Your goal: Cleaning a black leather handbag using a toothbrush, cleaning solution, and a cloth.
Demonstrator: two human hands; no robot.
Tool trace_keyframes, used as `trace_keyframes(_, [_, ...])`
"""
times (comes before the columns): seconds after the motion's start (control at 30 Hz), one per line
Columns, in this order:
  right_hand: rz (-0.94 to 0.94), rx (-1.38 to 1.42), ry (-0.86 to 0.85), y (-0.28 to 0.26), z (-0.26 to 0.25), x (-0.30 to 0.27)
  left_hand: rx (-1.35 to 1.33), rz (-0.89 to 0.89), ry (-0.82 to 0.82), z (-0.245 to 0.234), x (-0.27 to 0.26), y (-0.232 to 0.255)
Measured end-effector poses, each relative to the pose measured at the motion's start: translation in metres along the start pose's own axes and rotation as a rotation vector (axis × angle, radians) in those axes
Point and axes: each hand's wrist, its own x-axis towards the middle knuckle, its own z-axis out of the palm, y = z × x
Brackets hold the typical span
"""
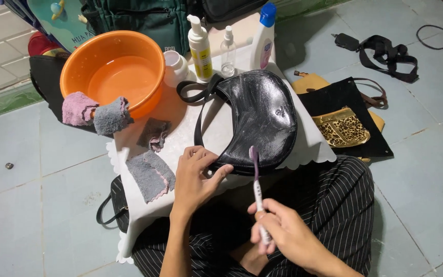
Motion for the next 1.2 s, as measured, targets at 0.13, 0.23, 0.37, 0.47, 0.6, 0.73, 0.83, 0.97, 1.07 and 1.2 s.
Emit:
trace_keyframes(0.13, [0.156,0.413,-0.383,-0.003,0.01,0.001,-0.006,0.003,-0.011,-0.001,-0.001,0.0])
trace_keyframes(0.23, [0.14,0.633,-0.514,-0.002,0.019,0.006,-0.03,0.005,-0.013,-0.004,-0.002,0.001])
trace_keyframes(0.37, [0.002,0.899,-0.301,0.004,0.028,0.008,-0.062,0.011,-0.008,-0.004,-0.001,0.002])
trace_keyframes(0.47, [-0.03,0.997,-0.139,0.011,0.03,0.003,-0.077,-0.014,-0.012,-0.005,-0.001,0.004])
trace_keyframes(0.6, [-0.033,0.89,-0.382,0.023,0.044,0.002,-0.067,-0.017,-0.019,-0.003,0.0,0.002])
trace_keyframes(0.73, [-0.138,0.912,-0.228,0.044,0.054,0.005,-0.061,-0.041,-0.018,-0.003,0.0,0.004])
trace_keyframes(0.83, [-0.152,0.967,-0.255,0.068,0.062,0.009,-0.065,-0.031,-0.011,-0.005,-0.001,0.004])
trace_keyframes(0.97, [0.023,1.062,-0.31,0.068,0.057,0.014,-0.032,0.019,0.0,-0.004,0.0,0.006])
trace_keyframes(1.07, [-0.152,1.05,-0.108,0.052,0.049,0.012,-0.039,0.007,0.006,-0.003,0.0,0.007])
trace_keyframes(1.2, [0.008,0.845,-0.293,0.065,0.051,0.005,-0.062,0.018,-0.012,-0.005,0.001,0.01])
